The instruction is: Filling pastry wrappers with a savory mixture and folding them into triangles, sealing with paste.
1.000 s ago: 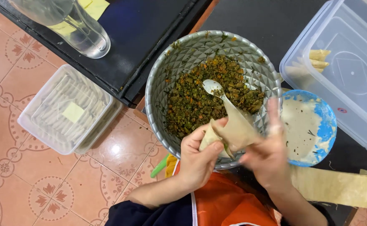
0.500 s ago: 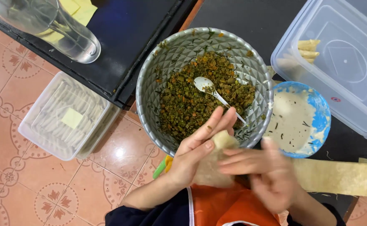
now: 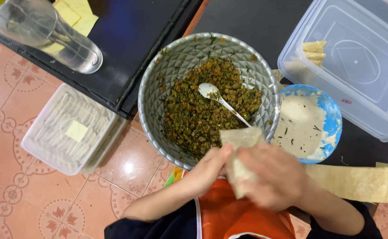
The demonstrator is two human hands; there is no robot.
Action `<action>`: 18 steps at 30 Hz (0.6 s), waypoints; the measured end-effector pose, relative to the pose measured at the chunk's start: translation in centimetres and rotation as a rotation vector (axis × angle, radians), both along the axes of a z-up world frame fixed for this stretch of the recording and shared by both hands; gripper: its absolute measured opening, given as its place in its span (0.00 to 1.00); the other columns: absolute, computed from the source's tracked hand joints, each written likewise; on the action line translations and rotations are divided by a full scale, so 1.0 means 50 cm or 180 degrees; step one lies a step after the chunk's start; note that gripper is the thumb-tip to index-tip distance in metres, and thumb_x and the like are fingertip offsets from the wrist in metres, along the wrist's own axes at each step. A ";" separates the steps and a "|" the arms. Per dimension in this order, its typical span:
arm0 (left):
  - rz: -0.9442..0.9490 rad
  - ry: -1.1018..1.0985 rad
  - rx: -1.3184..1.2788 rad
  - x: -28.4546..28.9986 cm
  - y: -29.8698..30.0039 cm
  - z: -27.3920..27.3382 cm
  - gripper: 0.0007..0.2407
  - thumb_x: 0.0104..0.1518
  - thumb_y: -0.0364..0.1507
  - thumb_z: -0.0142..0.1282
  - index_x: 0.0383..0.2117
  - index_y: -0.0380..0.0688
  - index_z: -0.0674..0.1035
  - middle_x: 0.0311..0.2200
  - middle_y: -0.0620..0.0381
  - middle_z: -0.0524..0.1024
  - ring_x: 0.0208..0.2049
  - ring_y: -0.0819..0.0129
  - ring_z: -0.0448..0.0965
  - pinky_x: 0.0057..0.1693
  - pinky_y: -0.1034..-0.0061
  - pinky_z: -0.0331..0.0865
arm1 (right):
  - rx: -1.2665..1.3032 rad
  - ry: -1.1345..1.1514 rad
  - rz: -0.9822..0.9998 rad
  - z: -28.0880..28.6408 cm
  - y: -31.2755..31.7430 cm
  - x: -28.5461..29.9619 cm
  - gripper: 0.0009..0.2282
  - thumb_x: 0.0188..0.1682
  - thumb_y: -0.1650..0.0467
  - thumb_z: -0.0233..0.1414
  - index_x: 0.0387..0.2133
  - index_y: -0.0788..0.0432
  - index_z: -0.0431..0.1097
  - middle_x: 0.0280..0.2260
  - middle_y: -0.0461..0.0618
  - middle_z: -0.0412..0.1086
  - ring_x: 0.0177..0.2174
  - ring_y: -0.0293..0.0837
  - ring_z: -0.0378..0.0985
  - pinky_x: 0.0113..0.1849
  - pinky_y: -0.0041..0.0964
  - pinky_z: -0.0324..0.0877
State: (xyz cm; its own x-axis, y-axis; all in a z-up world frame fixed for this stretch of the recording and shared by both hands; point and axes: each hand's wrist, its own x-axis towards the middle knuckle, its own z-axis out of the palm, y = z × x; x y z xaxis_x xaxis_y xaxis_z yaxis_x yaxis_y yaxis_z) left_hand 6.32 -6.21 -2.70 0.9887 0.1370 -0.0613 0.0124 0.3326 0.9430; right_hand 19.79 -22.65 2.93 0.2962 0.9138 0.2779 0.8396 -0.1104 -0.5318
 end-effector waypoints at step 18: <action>0.1715 -0.0398 -0.1799 0.030 -0.051 -0.049 0.17 0.65 0.32 0.55 0.54 0.30 0.75 0.50 0.48 0.78 0.52 0.61 0.78 0.58 0.67 0.74 | 0.0834 0.0537 -0.1433 0.019 -0.005 -0.001 0.34 0.51 0.70 0.56 0.68 0.68 0.46 0.41 0.63 0.75 0.46 0.49 0.79 0.63 0.39 0.56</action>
State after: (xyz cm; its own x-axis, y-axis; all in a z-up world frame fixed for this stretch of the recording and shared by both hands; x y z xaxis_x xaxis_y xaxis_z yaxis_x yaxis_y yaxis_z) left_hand 7.82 -8.75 -5.13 0.7992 0.5801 -0.1573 -0.3816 0.6919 0.6130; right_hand 19.72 -22.90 3.86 0.7023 0.5929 0.3941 0.6406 -0.2849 -0.7130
